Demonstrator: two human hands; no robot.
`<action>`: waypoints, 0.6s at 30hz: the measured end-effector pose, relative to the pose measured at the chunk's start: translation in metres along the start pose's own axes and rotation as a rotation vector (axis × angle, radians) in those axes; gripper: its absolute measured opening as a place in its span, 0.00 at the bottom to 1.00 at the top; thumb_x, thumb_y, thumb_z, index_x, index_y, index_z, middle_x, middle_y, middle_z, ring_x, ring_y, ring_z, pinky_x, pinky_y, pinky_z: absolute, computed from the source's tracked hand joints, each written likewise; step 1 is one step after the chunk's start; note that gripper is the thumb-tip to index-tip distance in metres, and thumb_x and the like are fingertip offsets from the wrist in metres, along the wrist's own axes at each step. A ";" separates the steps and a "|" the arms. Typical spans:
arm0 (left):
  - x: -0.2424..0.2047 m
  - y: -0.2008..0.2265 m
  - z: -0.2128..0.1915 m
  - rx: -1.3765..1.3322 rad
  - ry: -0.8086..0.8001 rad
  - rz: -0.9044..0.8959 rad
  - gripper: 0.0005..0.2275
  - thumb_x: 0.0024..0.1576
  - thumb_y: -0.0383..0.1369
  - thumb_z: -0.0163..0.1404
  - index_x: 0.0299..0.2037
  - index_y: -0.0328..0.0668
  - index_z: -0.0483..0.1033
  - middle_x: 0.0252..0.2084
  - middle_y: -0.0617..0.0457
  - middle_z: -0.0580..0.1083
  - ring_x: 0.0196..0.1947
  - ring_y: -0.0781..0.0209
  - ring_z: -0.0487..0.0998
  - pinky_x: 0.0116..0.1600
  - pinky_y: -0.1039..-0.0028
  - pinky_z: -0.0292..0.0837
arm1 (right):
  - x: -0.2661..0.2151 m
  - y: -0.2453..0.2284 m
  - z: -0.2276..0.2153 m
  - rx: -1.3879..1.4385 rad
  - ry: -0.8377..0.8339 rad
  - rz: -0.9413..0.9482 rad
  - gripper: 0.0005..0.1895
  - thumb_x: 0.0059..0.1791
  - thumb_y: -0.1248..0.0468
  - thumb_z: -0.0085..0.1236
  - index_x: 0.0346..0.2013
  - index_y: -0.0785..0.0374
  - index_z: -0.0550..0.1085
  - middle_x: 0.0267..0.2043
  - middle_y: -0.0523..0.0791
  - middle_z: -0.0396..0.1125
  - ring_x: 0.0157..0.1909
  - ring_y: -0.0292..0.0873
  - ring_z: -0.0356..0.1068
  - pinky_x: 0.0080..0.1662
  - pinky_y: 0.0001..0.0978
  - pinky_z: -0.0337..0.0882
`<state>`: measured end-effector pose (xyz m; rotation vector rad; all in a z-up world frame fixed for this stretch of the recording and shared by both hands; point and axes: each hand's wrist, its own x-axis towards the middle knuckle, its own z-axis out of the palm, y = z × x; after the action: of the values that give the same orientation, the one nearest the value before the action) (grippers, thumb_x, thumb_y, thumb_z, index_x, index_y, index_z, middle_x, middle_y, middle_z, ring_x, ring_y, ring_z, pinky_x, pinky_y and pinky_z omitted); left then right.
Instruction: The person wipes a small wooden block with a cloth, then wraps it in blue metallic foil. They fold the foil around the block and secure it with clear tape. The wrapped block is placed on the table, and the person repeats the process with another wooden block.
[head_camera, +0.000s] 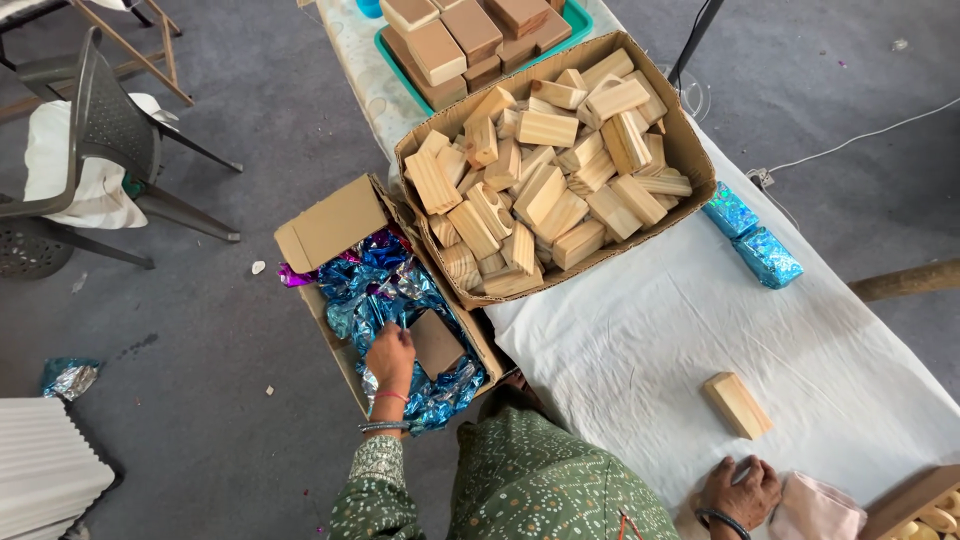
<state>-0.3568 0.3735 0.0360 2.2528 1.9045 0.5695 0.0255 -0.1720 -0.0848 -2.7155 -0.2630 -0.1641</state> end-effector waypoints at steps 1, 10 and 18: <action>0.000 0.001 0.003 -0.001 -0.001 0.000 0.11 0.54 0.38 0.59 0.41 0.42 0.77 0.41 0.44 0.79 0.40 0.40 0.82 0.41 0.53 0.78 | 0.000 0.001 0.000 -0.001 0.001 0.000 0.26 0.53 0.50 0.60 0.58 0.65 0.75 0.65 0.52 0.61 0.73 0.58 0.56 0.70 0.48 0.58; 0.007 -0.028 0.036 0.157 -0.233 -0.171 0.08 0.57 0.40 0.53 0.35 0.48 0.81 0.40 0.44 0.80 0.39 0.38 0.82 0.40 0.51 0.78 | 0.000 -0.004 -0.003 -0.032 0.010 -0.004 0.25 0.53 0.51 0.60 0.57 0.66 0.75 0.65 0.52 0.61 0.72 0.58 0.56 0.70 0.48 0.58; 0.031 -0.035 -0.005 -0.506 0.100 -0.052 0.07 0.63 0.32 0.50 0.40 0.38 0.77 0.35 0.43 0.77 0.33 0.46 0.79 0.39 0.60 0.73 | -0.002 -0.008 -0.006 -0.044 0.006 -0.014 0.24 0.54 0.51 0.60 0.58 0.64 0.75 0.65 0.52 0.61 0.73 0.58 0.56 0.70 0.49 0.59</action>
<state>-0.3872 0.4094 0.0347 1.8752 1.6161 1.0367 0.0212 -0.1679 -0.0763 -2.7572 -0.2801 -0.1835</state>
